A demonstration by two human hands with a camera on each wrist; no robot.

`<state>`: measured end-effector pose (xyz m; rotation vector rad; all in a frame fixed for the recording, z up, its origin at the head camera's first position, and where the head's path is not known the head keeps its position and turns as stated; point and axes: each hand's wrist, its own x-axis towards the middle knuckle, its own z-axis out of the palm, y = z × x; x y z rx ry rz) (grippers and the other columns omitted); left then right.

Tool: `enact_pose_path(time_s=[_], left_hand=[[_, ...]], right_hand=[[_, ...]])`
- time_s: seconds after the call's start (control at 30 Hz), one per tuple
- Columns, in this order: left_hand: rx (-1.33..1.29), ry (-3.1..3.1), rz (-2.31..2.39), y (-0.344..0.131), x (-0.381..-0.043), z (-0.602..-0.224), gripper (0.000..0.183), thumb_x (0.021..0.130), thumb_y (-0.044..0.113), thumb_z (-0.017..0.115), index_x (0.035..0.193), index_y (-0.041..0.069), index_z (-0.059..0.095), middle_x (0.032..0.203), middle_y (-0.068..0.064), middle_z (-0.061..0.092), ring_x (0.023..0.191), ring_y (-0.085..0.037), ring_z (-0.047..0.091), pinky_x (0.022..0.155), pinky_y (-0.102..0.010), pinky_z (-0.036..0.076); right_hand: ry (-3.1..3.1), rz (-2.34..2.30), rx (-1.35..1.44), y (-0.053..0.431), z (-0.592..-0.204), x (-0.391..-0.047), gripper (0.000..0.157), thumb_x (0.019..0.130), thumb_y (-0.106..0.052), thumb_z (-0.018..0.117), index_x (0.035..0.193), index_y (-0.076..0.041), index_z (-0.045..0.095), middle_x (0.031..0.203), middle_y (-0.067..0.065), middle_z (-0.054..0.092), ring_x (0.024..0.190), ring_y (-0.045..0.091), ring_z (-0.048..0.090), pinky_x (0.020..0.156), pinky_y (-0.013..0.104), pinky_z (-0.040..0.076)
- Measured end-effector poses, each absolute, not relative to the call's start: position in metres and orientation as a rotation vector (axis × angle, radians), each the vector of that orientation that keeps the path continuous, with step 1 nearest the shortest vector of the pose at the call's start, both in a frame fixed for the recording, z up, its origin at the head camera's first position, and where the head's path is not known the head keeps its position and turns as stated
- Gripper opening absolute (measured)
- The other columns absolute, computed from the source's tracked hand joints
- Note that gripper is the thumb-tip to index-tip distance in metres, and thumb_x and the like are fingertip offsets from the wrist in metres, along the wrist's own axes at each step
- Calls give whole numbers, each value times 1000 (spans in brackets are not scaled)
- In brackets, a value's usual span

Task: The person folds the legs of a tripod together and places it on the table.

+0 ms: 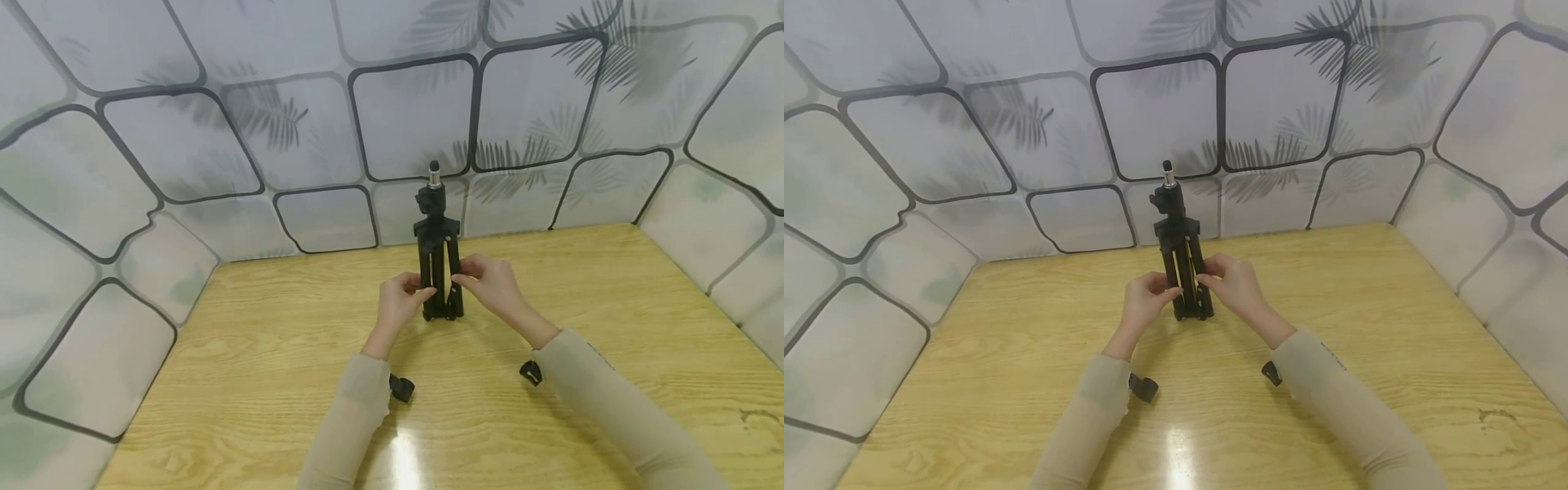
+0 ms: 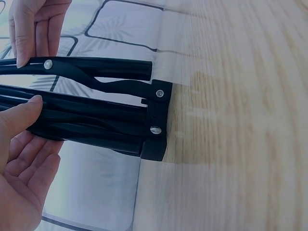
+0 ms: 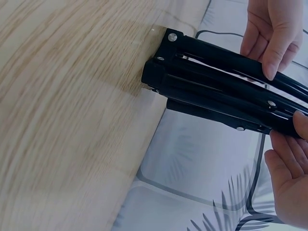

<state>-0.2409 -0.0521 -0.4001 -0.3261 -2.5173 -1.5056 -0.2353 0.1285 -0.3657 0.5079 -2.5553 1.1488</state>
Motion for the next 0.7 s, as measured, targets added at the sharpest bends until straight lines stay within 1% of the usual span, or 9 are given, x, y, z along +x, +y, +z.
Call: enact_pose_path(time_s=[0.2,0.7], left_hand=[[-350,-2493,-1493,-52,-242,-402,23,76,20,71,92,4,66,83,-4,65,77,-13,60,70,-25,49],[-321,-2497,-1514,-51,-240,-401,22,76,20,71,93,6,67,83,-3,65,77,-13,60,71,-26,48]], right_hand=[[-2540,1152,517,127,-367,-237,19,79,-14,67,92,-1,64,86,12,66,77,25,63,68,39,50],[-2529,1166,510,124,-367,-239,17,79,-14,67,91,-2,63,84,11,66,77,23,62,68,39,50]])
